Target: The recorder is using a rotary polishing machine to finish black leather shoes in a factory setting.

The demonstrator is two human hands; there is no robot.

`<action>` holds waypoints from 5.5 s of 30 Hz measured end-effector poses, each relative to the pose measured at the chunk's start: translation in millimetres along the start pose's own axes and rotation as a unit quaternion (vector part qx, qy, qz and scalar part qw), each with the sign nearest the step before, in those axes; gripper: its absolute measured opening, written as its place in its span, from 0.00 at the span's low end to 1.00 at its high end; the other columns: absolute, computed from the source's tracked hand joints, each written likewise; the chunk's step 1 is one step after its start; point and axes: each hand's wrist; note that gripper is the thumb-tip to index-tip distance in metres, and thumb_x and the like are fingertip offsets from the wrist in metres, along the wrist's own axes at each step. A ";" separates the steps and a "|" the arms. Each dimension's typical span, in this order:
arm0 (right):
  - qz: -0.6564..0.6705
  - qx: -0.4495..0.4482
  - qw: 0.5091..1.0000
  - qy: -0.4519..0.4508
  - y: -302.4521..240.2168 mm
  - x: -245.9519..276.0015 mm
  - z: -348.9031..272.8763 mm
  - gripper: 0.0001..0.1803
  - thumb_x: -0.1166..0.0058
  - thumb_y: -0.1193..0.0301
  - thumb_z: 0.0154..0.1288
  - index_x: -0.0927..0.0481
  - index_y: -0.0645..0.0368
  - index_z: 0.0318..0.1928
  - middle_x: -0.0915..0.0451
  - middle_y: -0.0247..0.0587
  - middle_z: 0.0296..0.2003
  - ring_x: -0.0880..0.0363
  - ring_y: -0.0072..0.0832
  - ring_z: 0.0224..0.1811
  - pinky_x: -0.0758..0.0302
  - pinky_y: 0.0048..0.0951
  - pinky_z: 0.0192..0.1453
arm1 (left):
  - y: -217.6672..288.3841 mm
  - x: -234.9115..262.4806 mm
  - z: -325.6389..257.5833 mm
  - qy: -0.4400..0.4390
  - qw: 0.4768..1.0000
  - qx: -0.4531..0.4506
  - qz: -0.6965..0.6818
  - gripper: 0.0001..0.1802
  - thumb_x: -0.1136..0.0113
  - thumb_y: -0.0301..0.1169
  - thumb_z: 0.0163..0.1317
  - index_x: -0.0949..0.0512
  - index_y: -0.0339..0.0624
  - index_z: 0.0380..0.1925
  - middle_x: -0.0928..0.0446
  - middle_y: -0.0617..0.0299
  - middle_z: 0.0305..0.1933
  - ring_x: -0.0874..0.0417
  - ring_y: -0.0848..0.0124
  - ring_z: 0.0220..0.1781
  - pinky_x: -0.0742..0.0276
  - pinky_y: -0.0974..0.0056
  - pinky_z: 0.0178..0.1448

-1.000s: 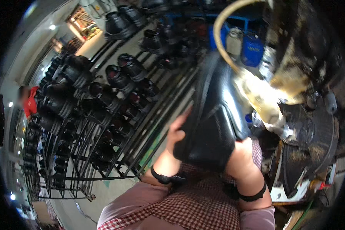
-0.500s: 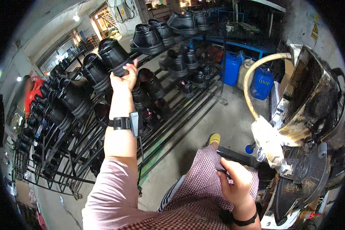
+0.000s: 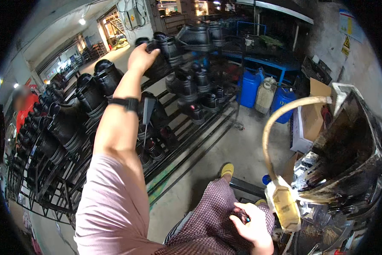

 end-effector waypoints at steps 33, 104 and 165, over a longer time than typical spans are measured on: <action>0.420 -0.063 0.837 0.346 88.8 65.4 -20.6 0.15 0.47 0.60 0.76 0.23 0.55 0.33 0.17 0.36 0.28 0.18 0.21 0.25 0.35 0.20 0.24 | 116.6 11.6 -428.6 -0.283 0.714 0.079 -0.636 0.44 0.38 0.43 0.62 0.43 0.35 0.74 0.34 0.46 0.71 0.32 0.56 0.72 0.35 0.49 0.74; 0.194 0.155 0.863 0.440 102.5 64.8 -18.9 0.22 0.62 0.68 0.79 0.28 0.63 0.66 0.25 0.50 0.64 0.32 0.43 0.70 0.43 0.40 0.77 | 165.1 41.6 -434.8 -0.414 0.682 0.104 -0.593 0.42 0.48 0.28 0.53 0.41 0.25 0.72 0.28 0.54 0.60 0.27 0.65 0.58 0.34 0.62 0.68; -0.030 0.042 0.957 0.287 14.5 78.9 -90.2 0.21 0.49 0.75 0.71 0.23 0.56 0.63 0.20 0.53 0.51 0.21 0.48 0.50 0.27 0.42 0.58 | 160.9 47.4 -484.0 -0.472 0.516 0.074 -0.711 0.55 0.39 0.49 0.57 0.55 0.32 0.75 0.35 0.45 0.69 0.28 0.54 0.68 0.32 0.53 0.73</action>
Point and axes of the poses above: each hand's wrist, its own z-axis towards the middle knuckle, its own x-axis out of the back of the hand, y = z × x
